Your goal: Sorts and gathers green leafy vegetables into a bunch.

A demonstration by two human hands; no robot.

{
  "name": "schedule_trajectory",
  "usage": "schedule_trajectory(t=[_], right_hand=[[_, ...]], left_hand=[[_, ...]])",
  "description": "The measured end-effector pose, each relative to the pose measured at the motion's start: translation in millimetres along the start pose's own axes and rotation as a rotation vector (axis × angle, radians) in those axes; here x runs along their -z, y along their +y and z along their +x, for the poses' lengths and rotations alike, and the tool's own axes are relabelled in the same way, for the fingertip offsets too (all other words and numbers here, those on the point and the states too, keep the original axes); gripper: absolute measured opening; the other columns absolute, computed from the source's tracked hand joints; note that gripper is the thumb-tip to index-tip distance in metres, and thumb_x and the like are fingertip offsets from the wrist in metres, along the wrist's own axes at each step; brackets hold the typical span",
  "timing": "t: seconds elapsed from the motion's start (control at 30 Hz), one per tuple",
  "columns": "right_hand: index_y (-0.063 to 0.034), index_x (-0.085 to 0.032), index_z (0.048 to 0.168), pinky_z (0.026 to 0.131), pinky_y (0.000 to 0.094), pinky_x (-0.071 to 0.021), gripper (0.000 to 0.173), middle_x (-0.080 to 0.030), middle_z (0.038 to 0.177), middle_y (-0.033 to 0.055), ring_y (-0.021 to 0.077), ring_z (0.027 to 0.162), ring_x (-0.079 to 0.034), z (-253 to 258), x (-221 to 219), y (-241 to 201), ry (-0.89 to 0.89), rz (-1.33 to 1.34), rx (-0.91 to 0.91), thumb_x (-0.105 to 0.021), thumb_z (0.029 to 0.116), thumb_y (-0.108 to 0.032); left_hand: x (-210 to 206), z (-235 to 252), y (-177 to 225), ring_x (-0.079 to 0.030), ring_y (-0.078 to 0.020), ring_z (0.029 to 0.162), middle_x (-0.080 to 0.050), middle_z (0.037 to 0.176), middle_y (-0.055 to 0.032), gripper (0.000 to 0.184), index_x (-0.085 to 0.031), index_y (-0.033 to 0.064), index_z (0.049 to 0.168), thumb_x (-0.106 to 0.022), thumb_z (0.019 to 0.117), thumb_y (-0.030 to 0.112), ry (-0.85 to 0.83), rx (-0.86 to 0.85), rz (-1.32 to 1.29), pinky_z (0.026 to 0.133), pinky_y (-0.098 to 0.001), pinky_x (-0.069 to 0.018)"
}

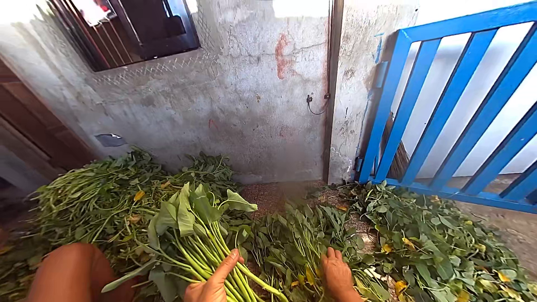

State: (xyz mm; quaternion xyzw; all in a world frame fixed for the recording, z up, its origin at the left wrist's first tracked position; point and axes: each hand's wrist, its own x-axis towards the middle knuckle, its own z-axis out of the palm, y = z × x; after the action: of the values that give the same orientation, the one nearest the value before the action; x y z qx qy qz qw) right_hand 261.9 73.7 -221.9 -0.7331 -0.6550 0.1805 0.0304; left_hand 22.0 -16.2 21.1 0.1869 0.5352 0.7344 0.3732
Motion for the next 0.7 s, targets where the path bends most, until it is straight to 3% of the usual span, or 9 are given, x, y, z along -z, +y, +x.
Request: schedule_trajectory(t=[0.1,0.17,0.23,0.3,0.43,0.53,0.7], right_hand=[[0.0002,-0.074,0.109,0.084,0.0549,-0.0588,0.026,-0.066,0.121,0.0239,0.0408,0.112,-0.066,-19,28,-10,0.51,0.293,0.065,-0.06,0.0959,-0.016],[-0.0016,-0.075,0.108,0.072,0.0529,-0.0607,0.024,-0.069,0.109,0.0201,0.0359,0.093,-0.072,-37,42,-14,0.744,0.459,0.113,-0.058,0.0947,-0.013],[-0.0042,-0.073,0.117,0.074,0.0549,-0.0586,0.029,-0.071,0.101,0.0156,0.0315,0.087,-0.072,-52,48,-10,0.592,0.654,0.077,-0.053,0.1006,-0.017],[-0.0027,-0.068,0.123,0.079,0.0486,-0.0583,0.032,-0.073,0.093,0.012,0.0245,0.082,-0.071,-64,55,-4,0.336,0.927,0.034,-0.05,0.1034,-0.02],[0.0051,-0.064,0.122,0.082,0.0356,-0.0607,0.026,-0.074,0.094,0.0105,0.0168,0.085,-0.072,-108,82,-23,0.276,1.256,0.173,-0.054,0.102,-0.008],[0.008,-0.063,0.123,0.086,0.0365,-0.06,0.027,-0.073,0.099,0.0128,0.0176,0.09,-0.072,-135,86,-38,0.244,1.287,0.312,-0.057,0.1004,-0.005],[0.0045,-0.067,0.121,0.091,0.0402,-0.0598,0.025,-0.074,0.106,0.0137,0.0201,0.096,-0.073,-161,84,-63,0.238,1.154,0.536,-0.062,0.1009,-0.009]], left_hand=[[2,3,2,-0.074,-0.0276,0.067,-0.073,0.078,-0.0202,0.027,-0.06,-0.0106,0.106,-0.075,0.0828,-0.012,-0.03,0.026,0.013,0.062,-0.0381,-0.0634],[1,3,2,-0.074,-0.0274,0.067,-0.074,0.08,-0.0208,0.026,-0.061,-0.0109,0.106,-0.074,0.0836,-0.012,-0.029,0.039,0.013,0.06,-0.037,-0.063],[-1,1,0,-0.074,-0.0279,0.068,-0.075,0.084,-0.0213,0.027,-0.06,-0.011,0.107,-0.073,0.0839,-0.012,-0.026,0.037,0.019,0.061,-0.0373,-0.0634],[-3,-2,-3,-0.075,-0.0287,0.068,-0.075,0.083,-0.021,0.027,-0.06,-0.0107,0.107,-0.074,0.0832,-0.013,-0.029,0.033,0.039,0.061,-0.0382,-0.0638],[-6,-8,-10,-0.074,-0.0289,0.064,-0.073,0.077,-0.0195,0.029,-0.06,-0.0104,0.105,-0.075,0.0803,-0.014,-0.028,0.041,0.076,0.059,-0.0388,-0.0638],[-9,-11,-16,-0.074,-0.0283,0.064,-0.073,0.076,-0.0196,0.032,-0.059,-0.0107,0.105,-0.076,0.0783,-0.015,-0.062,0.061,0.105,0.06,-0.0388,-0.064],[-8,-15,-28,-0.074,-0.0314,0.065,-0.072,0.077,-0.023,0.035,-0.059,-0.0128,0.105,-0.077,0.0758,-0.017,-0.222,0.131,0.124,0.062,-0.041,-0.0639]])
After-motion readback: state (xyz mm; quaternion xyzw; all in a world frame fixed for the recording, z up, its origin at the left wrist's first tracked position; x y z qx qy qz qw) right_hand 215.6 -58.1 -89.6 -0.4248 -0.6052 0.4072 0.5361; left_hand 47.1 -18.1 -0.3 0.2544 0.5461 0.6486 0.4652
